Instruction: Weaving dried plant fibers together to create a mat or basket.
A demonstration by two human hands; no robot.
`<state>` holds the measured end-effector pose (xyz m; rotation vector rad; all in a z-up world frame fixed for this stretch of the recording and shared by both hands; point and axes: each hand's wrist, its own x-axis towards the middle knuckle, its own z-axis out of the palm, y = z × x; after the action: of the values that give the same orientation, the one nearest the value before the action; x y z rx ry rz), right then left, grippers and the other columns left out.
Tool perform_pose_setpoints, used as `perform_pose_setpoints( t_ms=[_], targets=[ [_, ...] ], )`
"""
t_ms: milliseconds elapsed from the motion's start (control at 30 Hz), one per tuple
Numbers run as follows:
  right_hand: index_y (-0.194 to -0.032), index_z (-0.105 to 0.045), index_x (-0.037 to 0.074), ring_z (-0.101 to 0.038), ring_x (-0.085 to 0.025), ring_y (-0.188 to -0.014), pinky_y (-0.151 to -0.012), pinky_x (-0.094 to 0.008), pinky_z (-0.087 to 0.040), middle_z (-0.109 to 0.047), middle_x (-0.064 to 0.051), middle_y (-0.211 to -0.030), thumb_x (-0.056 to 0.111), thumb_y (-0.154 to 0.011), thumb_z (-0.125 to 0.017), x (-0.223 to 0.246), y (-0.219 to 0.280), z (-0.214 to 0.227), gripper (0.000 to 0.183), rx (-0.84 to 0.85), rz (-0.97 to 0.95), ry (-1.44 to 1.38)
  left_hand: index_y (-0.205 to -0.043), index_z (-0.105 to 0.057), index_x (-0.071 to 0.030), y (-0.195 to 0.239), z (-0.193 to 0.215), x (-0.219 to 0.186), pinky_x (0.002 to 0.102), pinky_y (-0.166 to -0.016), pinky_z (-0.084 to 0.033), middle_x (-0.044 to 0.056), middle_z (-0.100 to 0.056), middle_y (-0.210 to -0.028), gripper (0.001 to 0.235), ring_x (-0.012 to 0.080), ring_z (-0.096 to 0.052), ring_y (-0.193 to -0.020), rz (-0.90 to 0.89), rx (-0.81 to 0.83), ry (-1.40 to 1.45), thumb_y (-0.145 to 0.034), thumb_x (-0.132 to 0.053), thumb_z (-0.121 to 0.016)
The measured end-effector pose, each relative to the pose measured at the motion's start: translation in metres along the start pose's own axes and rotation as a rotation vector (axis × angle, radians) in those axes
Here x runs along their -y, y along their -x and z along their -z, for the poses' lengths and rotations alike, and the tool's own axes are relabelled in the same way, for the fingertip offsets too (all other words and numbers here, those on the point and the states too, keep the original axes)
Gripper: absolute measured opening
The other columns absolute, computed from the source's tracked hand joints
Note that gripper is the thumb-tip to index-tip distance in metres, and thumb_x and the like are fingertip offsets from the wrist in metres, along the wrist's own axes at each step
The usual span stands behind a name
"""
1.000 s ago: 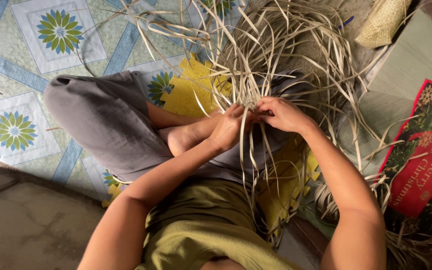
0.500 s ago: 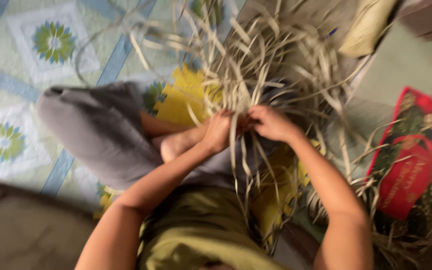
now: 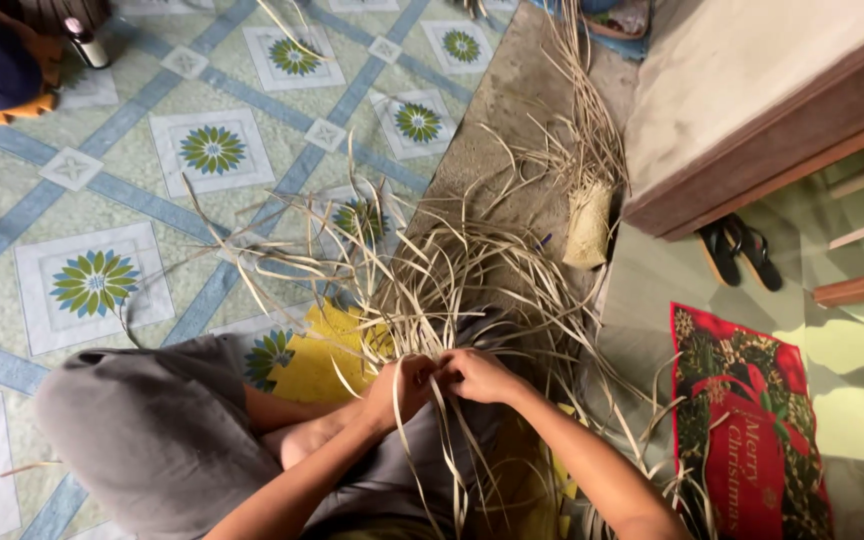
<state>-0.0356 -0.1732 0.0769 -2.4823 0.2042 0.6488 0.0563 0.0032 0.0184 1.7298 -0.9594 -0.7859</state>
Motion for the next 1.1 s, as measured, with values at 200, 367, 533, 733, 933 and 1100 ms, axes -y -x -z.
perform_pose_setpoints(
  t_ms=[200, 367, 533, 733, 933, 1100],
  targets=[
    [-0.078, -0.078, 0.019, -0.073, -0.029, -0.089, -0.076, -0.041, -0.057, -0.072, 0.002, -0.088, 0.042, -0.079, -0.081, 0.0, 0.003, -0.004, 0.024, -0.02, -0.025, -0.074, -0.094, -0.074, -0.004, -0.06, 0.024, -0.002, 0.055, -0.071, -0.056, 0.024, -0.073, -0.083, 0.014, 0.0472, -0.072, -0.081, -0.044, -0.023, 0.106, -0.087, -0.012, -0.066],
    [-0.087, -0.08, 0.015, -0.071, -0.037, -0.091, -0.077, -0.049, -0.056, -0.074, -0.009, -0.088, 0.046, -0.083, -0.079, -0.02, -0.008, -0.02, 0.031, 0.023, -0.022, -0.087, -0.096, -0.077, 0.0, -0.135, 0.089, -0.026, 0.024, -0.05, -0.05, 0.017, -0.077, -0.076, 0.025, 0.0196, -0.064, -0.054, -0.093, 0.313, 0.26, -0.094, -0.013, -0.056],
    [-0.09, -0.078, 0.008, -0.073, -0.027, -0.085, -0.076, -0.038, -0.057, -0.077, -0.007, -0.104, 0.031, -0.077, -0.085, -0.018, 0.003, -0.01, 0.027, 0.005, 0.117, -0.168, -0.086, -0.078, -0.006, -0.183, 0.159, -0.091, 0.022, -0.045, -0.043, 0.008, -0.065, -0.057, 0.023, 0.0152, -0.061, -0.049, 0.077, 0.145, 0.265, -0.095, -0.023, -0.065],
    [-0.083, -0.079, 0.008, -0.06, -0.01, -0.071, -0.065, -0.026, -0.043, -0.072, 0.003, -0.095, 0.022, -0.075, -0.091, -0.033, -0.003, -0.019, 0.019, -0.07, 0.167, -0.279, -0.095, -0.061, -0.004, -0.214, 0.246, -0.17, 0.021, -0.035, -0.033, -0.003, -0.047, -0.062, 0.037, 0.0083, -0.035, -0.041, 0.04, 0.031, 0.242, -0.114, -0.034, -0.048],
    [-0.081, -0.078, 0.01, -0.059, -0.009, -0.07, -0.065, -0.025, -0.043, -0.072, 0.003, -0.096, 0.027, -0.079, -0.088, -0.041, -0.007, -0.025, 0.019, -0.075, 0.184, -0.284, -0.106, -0.028, -0.013, -0.219, 0.291, -0.221, 0.029, -0.051, -0.04, -0.001, -0.034, -0.076, 0.027, 0.013, -0.036, -0.063, -0.284, -0.19, 0.387, -0.112, -0.039, -0.034],
    [-0.082, -0.079, 0.011, -0.057, -0.01, -0.069, -0.064, -0.026, -0.042, -0.072, 0.004, -0.099, 0.029, -0.078, -0.087, -0.033, -0.002, -0.018, 0.02, -0.048, 0.137, -0.281, -0.121, -0.035, -0.01, -0.131, 0.257, -0.272, 0.027, -0.051, -0.031, -0.002, -0.038, -0.076, 0.015, 0.0107, -0.035, -0.062, -0.639, -0.089, 0.172, -0.107, -0.005, -0.033]
  ],
)
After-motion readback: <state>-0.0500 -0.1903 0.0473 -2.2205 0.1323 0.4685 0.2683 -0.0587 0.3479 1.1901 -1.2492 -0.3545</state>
